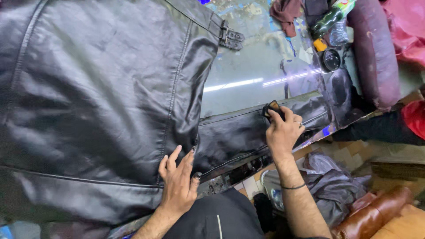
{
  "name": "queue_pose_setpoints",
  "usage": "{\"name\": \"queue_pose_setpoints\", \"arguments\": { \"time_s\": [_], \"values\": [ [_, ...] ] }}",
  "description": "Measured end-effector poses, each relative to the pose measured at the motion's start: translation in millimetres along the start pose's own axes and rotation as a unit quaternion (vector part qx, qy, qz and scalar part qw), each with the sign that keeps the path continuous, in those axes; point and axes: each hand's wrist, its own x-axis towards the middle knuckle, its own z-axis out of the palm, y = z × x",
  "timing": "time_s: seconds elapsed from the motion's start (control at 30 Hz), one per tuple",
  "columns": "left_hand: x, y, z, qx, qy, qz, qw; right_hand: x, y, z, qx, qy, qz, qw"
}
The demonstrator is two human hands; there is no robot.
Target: The person applies black dye to a dark leather jacket laid on a work table, rubbing the dye into the sleeve and body with a small sponge and re-dipping it into an open tin of dye. They reposition the jacket and continue coating different sections of the leather.
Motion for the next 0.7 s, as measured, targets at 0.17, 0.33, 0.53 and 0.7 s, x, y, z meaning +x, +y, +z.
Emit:
{"name": "queue_pose_setpoints", "arguments": {
  "time_s": [0.17,0.33,0.53,0.7],
  "values": [
    [5,-5,4,0.034,-0.015,0.018,0.999,-7,-32,1,0.119,-0.079,-0.161,0.977],
    [4,-9,5,0.002,-0.001,-0.02,1.0,-13,-66,-6,0.219,-0.003,-0.084,0.972],
    [8,-9,4,0.013,0.006,-0.041,0.999,-13,-111,-2,0.238,-0.091,-0.263,0.931],
    [12,-2,-2,0.006,0.003,-0.048,0.999,-9,-126,-10,0.246,-0.042,-0.118,0.961]
  ]
}}
